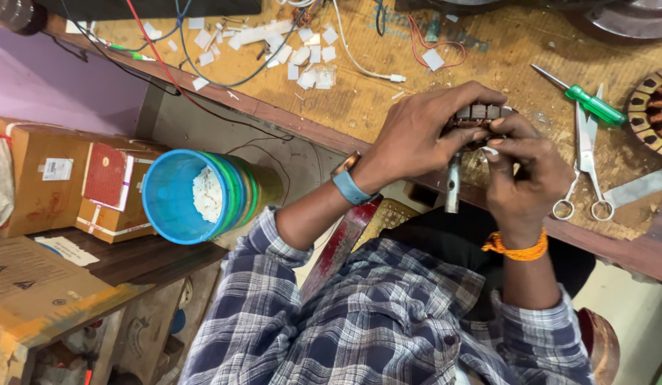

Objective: The person assembles a motor stator by inserting small white insulating pieces into slots between copper windings. They use scissors to trim the pieces and a screwdriver to press them into place. The person repeats this process for multiple slots on the stator.

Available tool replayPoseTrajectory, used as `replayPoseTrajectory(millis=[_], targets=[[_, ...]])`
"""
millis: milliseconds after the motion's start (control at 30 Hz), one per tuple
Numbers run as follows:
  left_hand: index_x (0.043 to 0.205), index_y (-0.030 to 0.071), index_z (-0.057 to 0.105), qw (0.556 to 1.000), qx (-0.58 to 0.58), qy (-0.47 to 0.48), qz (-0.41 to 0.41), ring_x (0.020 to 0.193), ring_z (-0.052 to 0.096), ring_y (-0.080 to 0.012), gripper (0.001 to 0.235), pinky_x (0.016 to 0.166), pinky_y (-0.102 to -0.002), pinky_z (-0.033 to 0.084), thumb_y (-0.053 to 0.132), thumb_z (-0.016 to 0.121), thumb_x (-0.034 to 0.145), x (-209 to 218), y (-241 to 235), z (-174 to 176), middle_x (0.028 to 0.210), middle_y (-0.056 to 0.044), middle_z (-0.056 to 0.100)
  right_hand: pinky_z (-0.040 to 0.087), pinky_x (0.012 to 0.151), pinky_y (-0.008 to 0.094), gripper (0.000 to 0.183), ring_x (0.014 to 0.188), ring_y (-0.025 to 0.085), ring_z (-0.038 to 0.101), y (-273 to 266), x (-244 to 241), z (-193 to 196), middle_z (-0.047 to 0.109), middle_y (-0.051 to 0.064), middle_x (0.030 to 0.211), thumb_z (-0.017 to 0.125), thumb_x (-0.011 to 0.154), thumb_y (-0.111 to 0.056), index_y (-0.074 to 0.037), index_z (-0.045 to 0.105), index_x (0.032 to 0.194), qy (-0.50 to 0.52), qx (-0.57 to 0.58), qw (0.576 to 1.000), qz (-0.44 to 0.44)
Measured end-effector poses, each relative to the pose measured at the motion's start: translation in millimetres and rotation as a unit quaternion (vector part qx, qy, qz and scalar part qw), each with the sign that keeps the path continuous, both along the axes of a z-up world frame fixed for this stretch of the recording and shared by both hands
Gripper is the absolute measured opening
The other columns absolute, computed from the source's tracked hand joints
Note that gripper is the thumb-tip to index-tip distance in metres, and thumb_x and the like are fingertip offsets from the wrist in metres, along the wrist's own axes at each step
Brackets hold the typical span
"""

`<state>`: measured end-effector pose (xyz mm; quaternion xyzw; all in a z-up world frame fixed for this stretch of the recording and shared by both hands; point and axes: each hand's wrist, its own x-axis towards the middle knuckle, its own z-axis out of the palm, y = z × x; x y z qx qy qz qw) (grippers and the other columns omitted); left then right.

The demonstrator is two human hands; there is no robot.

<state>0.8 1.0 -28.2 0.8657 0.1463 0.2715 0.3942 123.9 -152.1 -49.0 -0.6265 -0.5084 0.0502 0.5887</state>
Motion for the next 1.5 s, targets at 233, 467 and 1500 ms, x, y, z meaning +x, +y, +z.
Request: replayPoseTrajectory(millis=[233, 467, 1500], targets=[[0.133, 0.022, 0.059, 0.999, 0.027, 0.012, -0.023, 0.107, 0.075, -0.0269, 0.043, 0.088, -0.039, 0.060, 0.029, 0.077, 0.095, 3.3, -4.3, 3.5, 0.119, 0.000, 0.076, 0.058, 0.087, 0.031, 0.017, 0.103, 0.025, 0.072, -1.3, 24.0, 16.9, 0.073, 0.017, 0.110, 0.081, 0.104, 0.012, 0.003, 0.068, 0.107, -0.131, 0.055, 0.988, -0.068], [0.131, 0.023, 0.059, 0.998, 0.068, -0.013, -0.005, 0.107, 0.074, -0.0272, 0.042, 0.081, -0.038, 0.060, 0.031, 0.076, 0.095, 4.1, -8.7, 12.3, 0.119, -0.002, 0.075, 0.053, 0.085, 0.034, 0.016, 0.098, 0.026, 0.068, -13.8, 31.0, 15.5, 0.073, 0.015, 0.106, 0.075, 0.102, 0.013, 0.002, 0.068, 0.112, -0.185, 0.028, 0.980, -0.071], [0.144, 0.021, 0.059, 0.995, -0.031, 0.024, -0.086, 0.105, 0.076, -0.0305, 0.044, 0.091, -0.044, 0.060, 0.041, 0.062, 0.105, -8.6, 0.8, 22.0, 0.115, -0.010, 0.077, 0.057, 0.074, 0.030, 0.018, 0.087, 0.024, 0.075, -12.6, 18.1, 72.3, 0.075, 0.015, 0.096, 0.088, 0.096, 0.004, 0.002, 0.071, 0.104, -0.237, -0.083, 0.968, 0.000]])
